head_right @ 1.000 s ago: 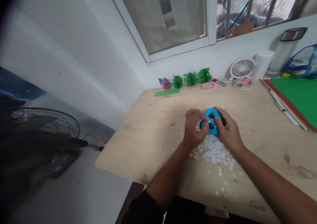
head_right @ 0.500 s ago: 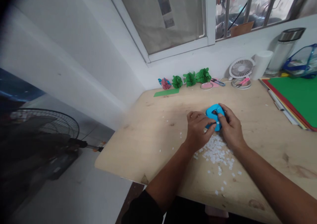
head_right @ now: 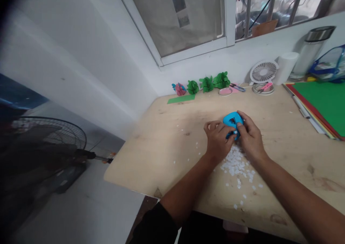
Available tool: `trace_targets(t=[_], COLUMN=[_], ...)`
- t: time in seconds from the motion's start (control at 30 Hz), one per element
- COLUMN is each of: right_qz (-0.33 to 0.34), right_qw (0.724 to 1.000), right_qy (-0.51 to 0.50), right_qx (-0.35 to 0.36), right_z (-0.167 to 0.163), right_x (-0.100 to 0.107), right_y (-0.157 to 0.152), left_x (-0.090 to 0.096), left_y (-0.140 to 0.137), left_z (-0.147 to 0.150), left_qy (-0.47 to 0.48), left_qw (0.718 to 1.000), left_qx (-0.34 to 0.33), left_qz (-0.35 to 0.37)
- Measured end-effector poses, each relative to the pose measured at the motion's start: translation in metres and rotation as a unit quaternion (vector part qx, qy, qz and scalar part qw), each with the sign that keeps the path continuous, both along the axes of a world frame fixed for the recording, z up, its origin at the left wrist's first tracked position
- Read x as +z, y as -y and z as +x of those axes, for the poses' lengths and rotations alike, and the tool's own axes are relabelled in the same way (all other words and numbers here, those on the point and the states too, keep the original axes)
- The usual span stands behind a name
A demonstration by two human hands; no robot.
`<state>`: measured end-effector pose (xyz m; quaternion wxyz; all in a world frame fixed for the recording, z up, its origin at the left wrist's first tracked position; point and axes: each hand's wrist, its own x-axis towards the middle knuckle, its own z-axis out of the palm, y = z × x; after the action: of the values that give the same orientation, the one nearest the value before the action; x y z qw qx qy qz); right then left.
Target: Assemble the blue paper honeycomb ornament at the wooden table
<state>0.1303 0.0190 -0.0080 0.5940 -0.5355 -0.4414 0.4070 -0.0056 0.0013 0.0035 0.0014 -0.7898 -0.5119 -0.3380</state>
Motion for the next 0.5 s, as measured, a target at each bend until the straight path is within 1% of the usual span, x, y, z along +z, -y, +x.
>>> trace_targets(t=[0.1,0.33,0.5], right_qz=[-0.007,0.009,-0.005], right_qw=[1.0,1.0,1.0], right_qy=[-0.007,0.018,0.018], right_qx=[-0.001,-0.012,-0.017], right_z=[-0.0001,-0.0009,-0.0031], right_x=[-0.0013,-0.0039,-0.0046], right_y=[-0.0005,-0.0018,-0.0006], left_x=[-0.0003,-0.0015,-0.0033], left_y=[0.0013,0.0035,0.0017], left_z=[0.0014,0.005,0.0065], left_qy=[0.005,0.011,0.024], left_qw=[1.0,1.0,0.999], left_qx=[0.002,0.015,0.019], left_qz=[-0.006,-0.014,-0.007])
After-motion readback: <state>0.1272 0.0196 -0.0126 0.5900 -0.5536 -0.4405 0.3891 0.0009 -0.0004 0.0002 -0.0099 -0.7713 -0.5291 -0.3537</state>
